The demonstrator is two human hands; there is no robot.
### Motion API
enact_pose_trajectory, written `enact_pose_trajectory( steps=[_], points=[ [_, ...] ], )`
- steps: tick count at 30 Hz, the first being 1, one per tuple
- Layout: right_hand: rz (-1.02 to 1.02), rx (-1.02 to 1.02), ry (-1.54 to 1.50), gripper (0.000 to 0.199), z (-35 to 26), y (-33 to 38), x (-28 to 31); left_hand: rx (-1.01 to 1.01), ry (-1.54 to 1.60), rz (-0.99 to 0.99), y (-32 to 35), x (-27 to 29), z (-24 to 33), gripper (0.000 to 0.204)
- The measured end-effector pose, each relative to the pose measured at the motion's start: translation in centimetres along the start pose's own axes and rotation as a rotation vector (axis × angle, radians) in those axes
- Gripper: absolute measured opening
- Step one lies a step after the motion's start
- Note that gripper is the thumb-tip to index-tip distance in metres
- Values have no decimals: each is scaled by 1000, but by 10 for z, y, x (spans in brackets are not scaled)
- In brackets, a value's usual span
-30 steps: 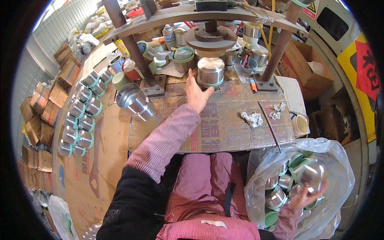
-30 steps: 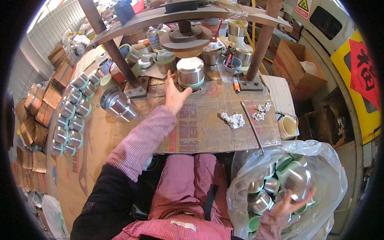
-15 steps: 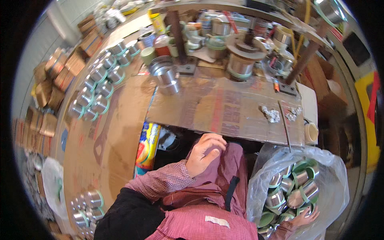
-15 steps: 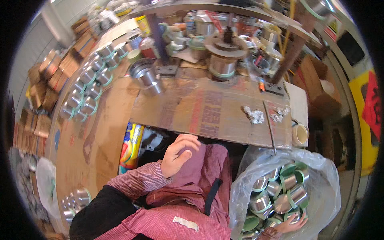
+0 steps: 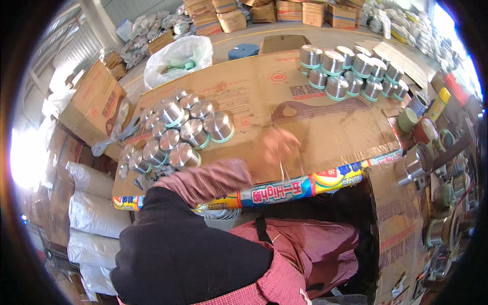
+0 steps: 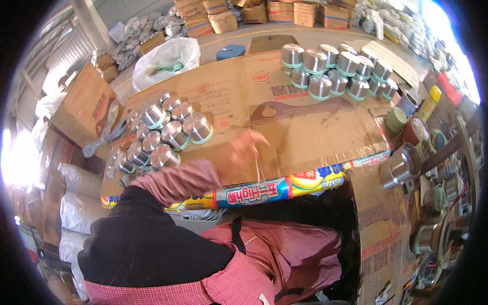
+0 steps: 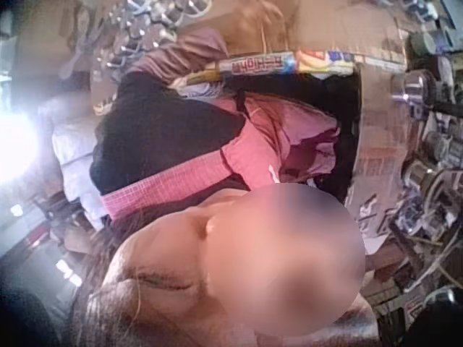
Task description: The person repeatedly picks up metal cups and green plastic rings, presses the rings onto the cup rims, and places the assembled units on a cardboard sheet. The person occasionally separates a ring from a cup and reassembles it. The workspace contains stacks of finished units and a plastic bag of loose rings.
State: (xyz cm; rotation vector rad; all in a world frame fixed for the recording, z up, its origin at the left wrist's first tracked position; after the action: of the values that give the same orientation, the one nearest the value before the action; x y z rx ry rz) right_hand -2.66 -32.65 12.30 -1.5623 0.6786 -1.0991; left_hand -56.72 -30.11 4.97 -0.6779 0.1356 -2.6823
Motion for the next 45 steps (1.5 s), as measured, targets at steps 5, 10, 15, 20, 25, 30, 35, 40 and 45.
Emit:
enact_pose_trajectory(
  steps=[5,10,15,20,25,30,35,40,45],
  points=[
    [-44,2,-236,27,-21,-11,-38,69,-855,776,-36,265,-69,33],
    [-245,-36,-360,36,-40,-4,-65,1047,-924,494,-12,430,-161,86],
    [-309,-68,-403,27,-56,-7,-78,948,-913,401,39,406,-157,92],
    [-339,-245,-638,20,-71,-9,-101,91,-848,179,48,253,-66,74],
    [-401,-318,-659,25,-66,5,-122,121,-1030,-90,68,133,-44,71],
    [-507,-150,-609,20,-75,20,-123,-115,-464,209,45,214,-82,53],
    [-547,-122,-678,18,-113,26,-121,475,-956,1001,71,477,-214,57],
    [-646,-103,-623,19,-174,34,-123,1086,-826,716,117,584,-350,83],
    [-728,-166,-818,20,-256,35,-151,730,-738,465,86,549,-361,69]
  ],
)
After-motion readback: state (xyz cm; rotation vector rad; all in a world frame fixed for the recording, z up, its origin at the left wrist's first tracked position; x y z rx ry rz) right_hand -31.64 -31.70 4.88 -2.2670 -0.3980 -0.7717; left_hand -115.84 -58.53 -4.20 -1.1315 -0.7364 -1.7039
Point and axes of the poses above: each hand's wrist, its own y-axis away from the middle knuckle, its own x-axis out of the back of the hand, z = x × y, the point moved 5 cm from there along -y, towards the middle knuckle, and after that the axes turned 13 degrees about x, right-handed, at the moved point
